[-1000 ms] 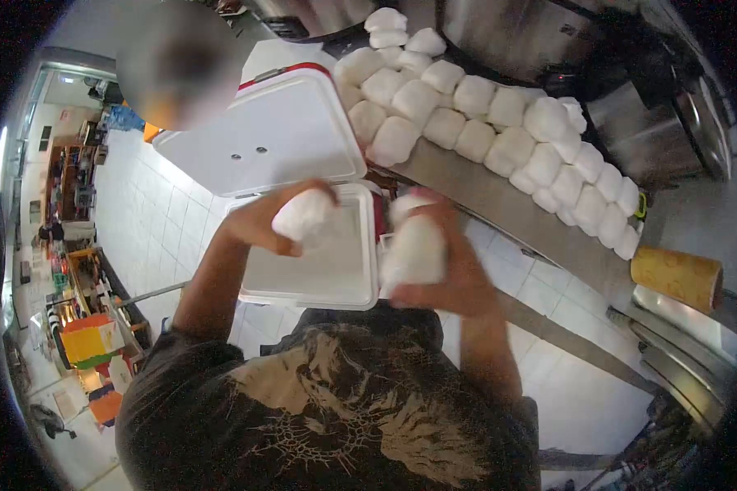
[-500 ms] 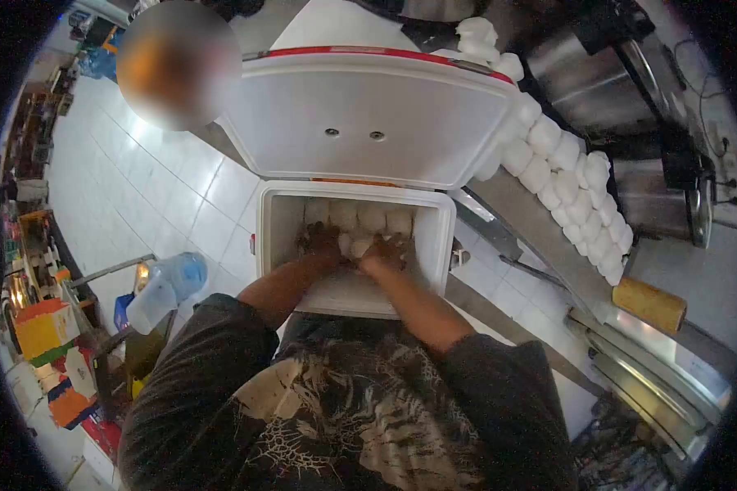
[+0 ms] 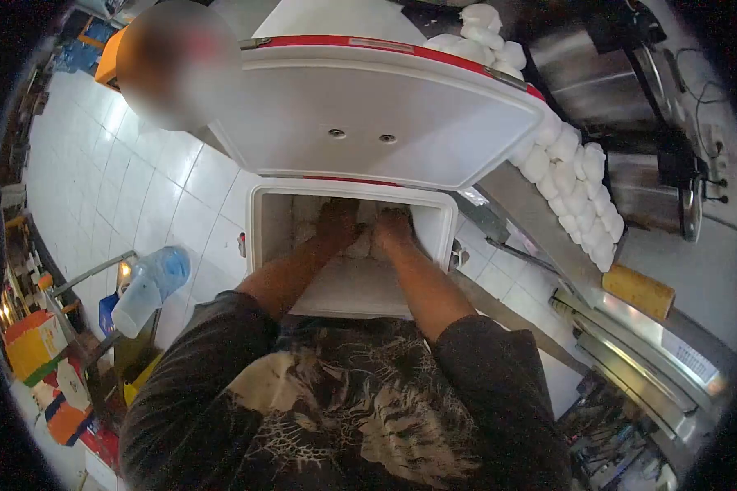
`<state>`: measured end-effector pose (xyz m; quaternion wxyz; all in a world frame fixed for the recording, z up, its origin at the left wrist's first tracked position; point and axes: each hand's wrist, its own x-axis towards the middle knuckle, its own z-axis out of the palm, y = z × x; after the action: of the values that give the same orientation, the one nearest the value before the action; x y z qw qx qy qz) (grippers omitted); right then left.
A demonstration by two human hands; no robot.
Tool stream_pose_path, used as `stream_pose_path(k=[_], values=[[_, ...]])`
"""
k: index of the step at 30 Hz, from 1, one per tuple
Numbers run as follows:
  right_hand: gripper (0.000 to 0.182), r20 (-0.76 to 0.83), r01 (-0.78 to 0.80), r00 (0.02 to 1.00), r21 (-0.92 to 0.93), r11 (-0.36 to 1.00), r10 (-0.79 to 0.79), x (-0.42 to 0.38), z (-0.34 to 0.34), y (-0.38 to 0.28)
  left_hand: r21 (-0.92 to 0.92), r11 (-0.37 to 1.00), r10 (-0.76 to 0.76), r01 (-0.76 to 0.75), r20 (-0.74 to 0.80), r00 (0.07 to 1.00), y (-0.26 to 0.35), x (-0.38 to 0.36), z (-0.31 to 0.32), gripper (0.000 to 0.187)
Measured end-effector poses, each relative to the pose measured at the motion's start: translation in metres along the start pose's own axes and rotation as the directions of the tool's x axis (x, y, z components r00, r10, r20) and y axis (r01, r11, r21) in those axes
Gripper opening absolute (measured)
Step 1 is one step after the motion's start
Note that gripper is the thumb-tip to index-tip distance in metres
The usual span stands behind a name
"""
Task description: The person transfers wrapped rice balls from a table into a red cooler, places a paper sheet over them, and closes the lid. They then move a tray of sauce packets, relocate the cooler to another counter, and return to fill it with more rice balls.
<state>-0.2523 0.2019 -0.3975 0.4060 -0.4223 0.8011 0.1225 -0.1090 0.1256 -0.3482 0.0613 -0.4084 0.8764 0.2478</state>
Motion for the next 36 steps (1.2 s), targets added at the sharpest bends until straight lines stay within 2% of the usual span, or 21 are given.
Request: stream_pose_path(k=[1,4,5,8,9,11,12,14,15,16,18,20,22,23,25,28,29,31,32,34,36], values=[[0.054,0.048,-0.018,0.999,0.084,0.996,0.014,0.007,0.002,0.006,-0.011,1.000,0.019,-0.020,-0.061,0.998,0.005,0.005,0.002,0.052],[0.030,-0.187,0.277,0.922,-0.299,0.913,-0.340,0.015,0.008,0.027,0.008,0.991,0.134,-0.134,-0.099,0.986,0.004,0.026,0.031,0.063],[0.032,-0.196,0.253,0.926,-0.313,0.916,-0.323,0.008,-0.002,0.021,0.022,0.983,0.184,-0.183,-0.086,0.979,0.000,0.034,0.047,0.067],[0.040,-0.061,0.339,0.920,-0.371,0.865,-0.387,-0.022,-0.040,0.008,0.089,0.966,0.251,-0.244,-0.074,0.965,0.007,0.047,0.057,0.073],[0.043,-0.011,0.354,0.926,-0.314,0.881,-0.376,-0.054,-0.070,-0.002,0.116,0.971,0.219,-0.208,-0.091,0.972,0.013,0.040,0.047,0.068],[0.042,-0.067,0.379,0.913,-0.221,0.899,-0.402,-0.103,-0.097,-0.010,0.205,0.960,0.206,-0.189,-0.064,0.976,0.027,0.019,0.015,0.057],[0.039,-0.174,0.392,0.889,-0.188,0.900,-0.423,-0.117,-0.098,-0.005,0.191,0.961,0.202,-0.201,0.018,0.979,0.035,0.015,-0.001,0.051],[0.038,-0.239,0.521,0.838,0.081,0.850,-0.491,-0.152,-0.122,0.015,0.086,0.976,0.177,-0.199,0.220,0.959,0.047,0.012,-0.032,0.041],[0.038,-0.281,0.578,0.808,0.208,0.789,-0.518,-0.170,-0.136,0.030,-0.004,0.971,0.239,-0.240,0.104,0.965,0.053,0.003,-0.046,0.036],[0.037,-0.375,0.547,0.824,0.332,0.769,-0.424,-0.185,-0.150,0.052,-0.094,0.954,0.285,-0.285,-0.014,0.958,0.063,-0.009,-0.061,0.031],[0.035,-0.513,0.511,0.831,0.554,0.657,-0.214,-0.213,-0.173,0.112,-0.170,0.949,0.258,-0.266,-0.071,0.964,0.099,-0.031,-0.103,0.025],[0.038,-0.819,0.523,0.555,0.480,0.704,0.146,-0.203,-0.165,0.204,-0.242,0.917,0.295,-0.316,-0.121,0.948,0.142,-0.034,-0.130,0.022],[0.053,-0.774,0.270,0.363,0.620,0.736,0.519,-0.205,-0.179,0.309,-0.309,0.851,0.391,-0.425,-0.168,0.905,0.191,-0.028,-0.141,0.020],[0.063,-0.752,0.148,0.262,0.650,0.745,0.604,-0.201,-0.184,0.364,-0.324,0.787,0.489,-0.525,-0.189,0.851,0.223,-0.018,-0.146,0.021],[0.086,-0.663,0.139,0.188,0.748,0.649,0.725,-0.194,-0.192,0.456,-0.312,0.769,0.540,-0.558,-0.150,0.828,0.283,0.016,-0.135,0.023],[0.112,-0.478,-0.050,0.279,0.859,0.509,0.833,-0.154,-0.191,0.526,-0.452,0.821,0.334,-0.349,-0.115,0.935,0.371,0.102,-0.071,0.054],[0.128,-0.456,-0.153,0.456,0.805,0.573,0.764,-0.160,-0.203,0.523,-0.397,0.890,0.207,-0.226,-0.093,0.974,0.401,0.129,-0.055,0.071],[0.129,-0.498,-0.272,0.438,0.720,0.638,0.748,-0.152,-0.210,0.503,-0.383,0.920,0.058,-0.077,-0.061,0.996,0.440,0.171,-0.021,0.101],[0.130,-0.518,-0.333,0.433,0.669,0.665,0.738,-0.148,-0.213,0.493,-0.330,0.943,0.039,-0.045,-0.025,0.999,0.464,0.169,-0.026,0.104],[0.130,-0.476,-0.302,0.460,0.710,0.636,0.750,-0.168,-0.227,0.465,-0.212,0.977,-0.010,0.021,0.053,0.999,0.507,0.151,-0.044,0.110],[0.129,-0.431,-0.257,0.519,0.745,0.616,0.738,-0.185,-0.233,0.463,-0.118,0.992,-0.050,0.049,-0.011,0.999,0.519,0.150,-0.021,0.105]])
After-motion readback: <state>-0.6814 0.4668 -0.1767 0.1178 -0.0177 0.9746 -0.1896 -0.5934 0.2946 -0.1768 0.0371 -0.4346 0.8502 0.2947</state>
